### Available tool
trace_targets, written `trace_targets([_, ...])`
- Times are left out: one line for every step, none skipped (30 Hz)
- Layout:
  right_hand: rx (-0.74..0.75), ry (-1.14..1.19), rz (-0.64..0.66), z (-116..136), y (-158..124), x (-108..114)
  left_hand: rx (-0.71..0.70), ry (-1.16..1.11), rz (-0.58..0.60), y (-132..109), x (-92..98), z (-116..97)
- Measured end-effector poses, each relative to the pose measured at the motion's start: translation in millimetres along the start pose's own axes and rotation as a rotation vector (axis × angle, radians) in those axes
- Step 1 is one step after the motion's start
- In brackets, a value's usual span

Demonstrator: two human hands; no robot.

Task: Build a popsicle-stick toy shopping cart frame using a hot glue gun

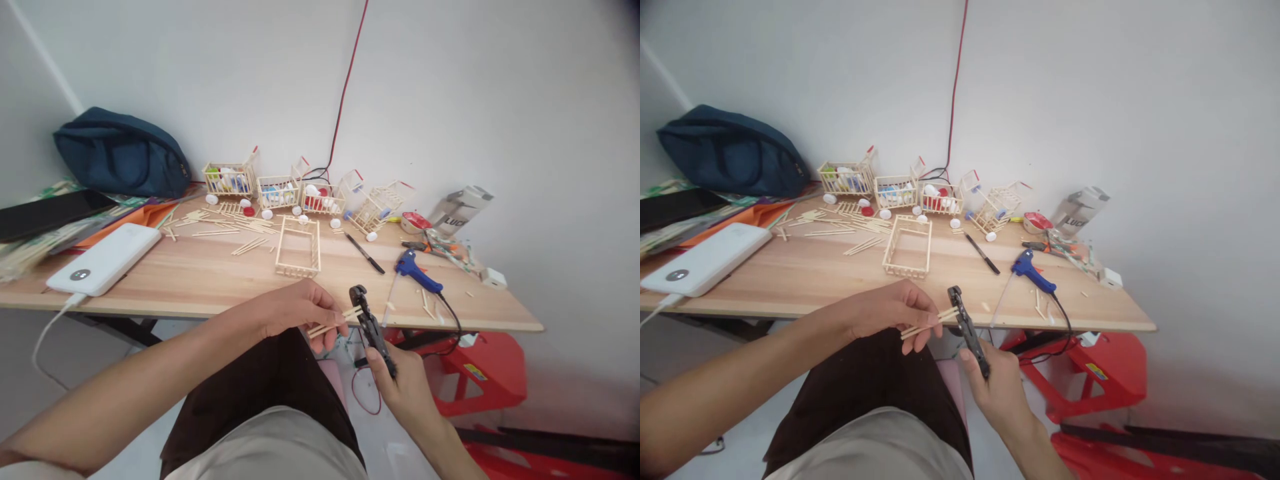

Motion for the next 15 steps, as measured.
trace_targets([-0.027,0.018,-0.007,-2,1,2,-0.004,0.008,-0.007,-2,0.6,-2])
trace_targets([-0.074,0.049,-0.021,-7,2,4,-0.006,0.020,-0.018,-4,2.4,-4])
trace_targets([-0.131,0.097,-0.036,-12,3,7,-0.014,0.044,-0.037,-7,6.2,-8])
trace_targets([-0.188,0.155,-0.057,-17,5,10,-0.040,0.089,-0.079,-10,13.2,-16])
trace_targets([-0.236,0.220,-0.079,-21,8,14,-0.085,0.147,-0.148,-15,23.8,-26])
trace_targets([-0.271,0.284,-0.106,-24,11,17,-0.152,0.232,-0.245,-22,37.4,-40])
trace_targets([-0.292,0.339,-0.129,-26,17,20,-0.244,0.330,-0.386,-31,54.3,-58])
trace_targets([-0.299,0.380,-0.147,-27,23,22,-0.313,0.413,-0.532,-40,71.9,-75])
trace_targets([-0.298,0.406,-0.160,-27,30,24,-0.346,0.511,-0.641,-46,86.4,-89])
trace_targets([-0.295,0.418,-0.169,-28,37,25,-0.339,0.600,-0.705,-48,98.8,-99])
trace_targets([-0.289,0.422,-0.172,-28,45,24,-0.299,0.689,-0.729,-44,109.1,-105])
trace_targets([-0.283,0.420,-0.170,-29,52,22,-0.235,0.770,-0.719,-38,117.5,-107])
trace_targets([-0.278,0.412,-0.166,-30,58,20,-0.185,0.835,-0.707,-31,124.6,-109])
trace_targets([-0.273,0.399,-0.163,-32,63,17,-0.137,0.894,-0.689,-24,129.9,-108])
trace_targets([-0.271,0.389,-0.157,-34,67,14,-0.103,0.935,-0.669,-17,133.6,-107])
Point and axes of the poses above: each hand's wrist, its own y-axis towards the middle knuckle, its own x-axis out of the back of the hand, z = x × y, the point moved 9 cm from there along y, towards the middle knuckle, and after that the axes turned 11 degrees about x, right-handed, at the moved point
